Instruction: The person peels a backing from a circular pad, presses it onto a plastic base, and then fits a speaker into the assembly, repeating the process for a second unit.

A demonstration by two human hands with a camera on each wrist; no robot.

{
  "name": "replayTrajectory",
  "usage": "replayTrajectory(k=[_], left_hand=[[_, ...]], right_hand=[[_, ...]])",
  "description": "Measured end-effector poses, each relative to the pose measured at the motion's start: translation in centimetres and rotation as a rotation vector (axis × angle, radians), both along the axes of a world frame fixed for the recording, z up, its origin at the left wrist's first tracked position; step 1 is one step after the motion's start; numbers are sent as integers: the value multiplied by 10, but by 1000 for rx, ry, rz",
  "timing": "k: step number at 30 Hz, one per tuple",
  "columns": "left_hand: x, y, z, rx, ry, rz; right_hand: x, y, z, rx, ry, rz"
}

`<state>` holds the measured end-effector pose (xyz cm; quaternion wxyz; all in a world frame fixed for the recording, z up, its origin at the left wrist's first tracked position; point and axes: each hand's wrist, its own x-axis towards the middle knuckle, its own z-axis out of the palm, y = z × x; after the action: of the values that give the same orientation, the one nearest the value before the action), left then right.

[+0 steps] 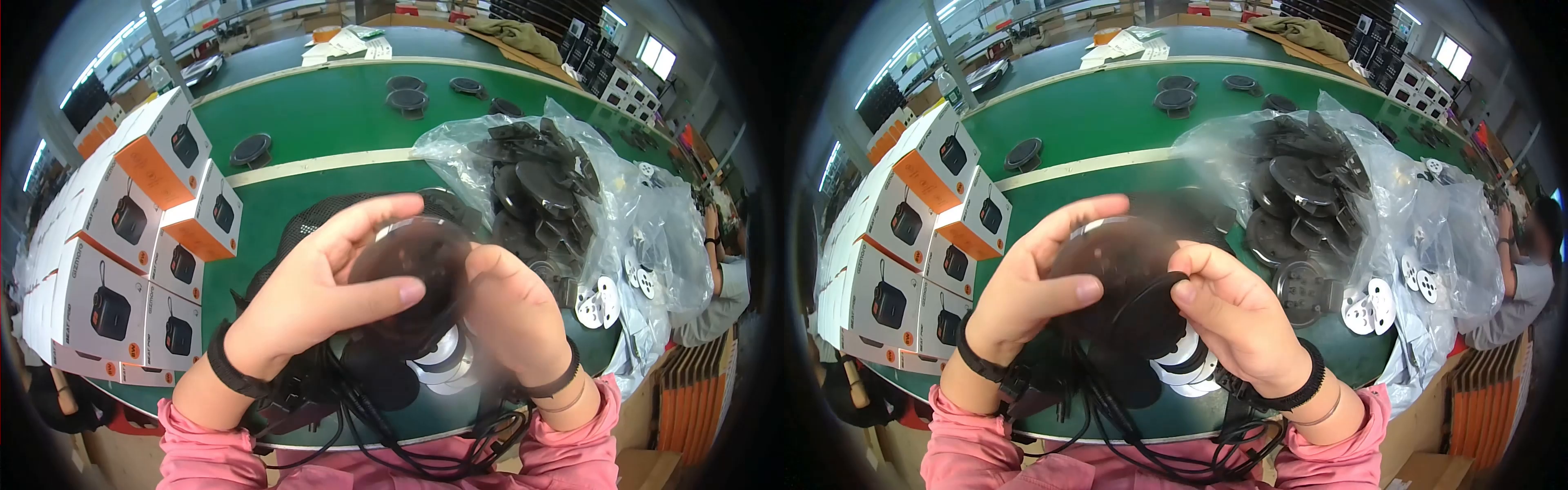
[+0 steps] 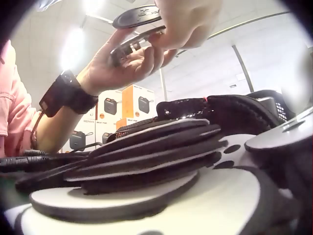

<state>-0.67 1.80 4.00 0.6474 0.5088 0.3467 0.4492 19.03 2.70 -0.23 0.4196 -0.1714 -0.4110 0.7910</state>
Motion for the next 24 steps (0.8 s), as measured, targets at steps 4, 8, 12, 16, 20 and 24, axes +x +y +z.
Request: replayTrajectory(k=[4, 8, 12, 16, 20, 24], left_hand=[[-6, -2, 8, -3, 135, 23], [-2, -2, 3, 164, 137, 92], [0, -4, 1, 329, 190, 140], [-4, -1, -3, 459, 263, 118], [-3, -4, -2, 309, 157, 109], [-5, -3, -5, 236, 97, 62]], right_hand=[[-5, -3, 2, 86, 110, -50], [1, -3, 3, 589, -126, -402], [14, -7, 11, 1187, -347, -618], [14, -12, 21, 1539, -544, -679], [15, -11, 21, 1597, -628, -680], [14, -8, 15, 1574, -574, -698]])
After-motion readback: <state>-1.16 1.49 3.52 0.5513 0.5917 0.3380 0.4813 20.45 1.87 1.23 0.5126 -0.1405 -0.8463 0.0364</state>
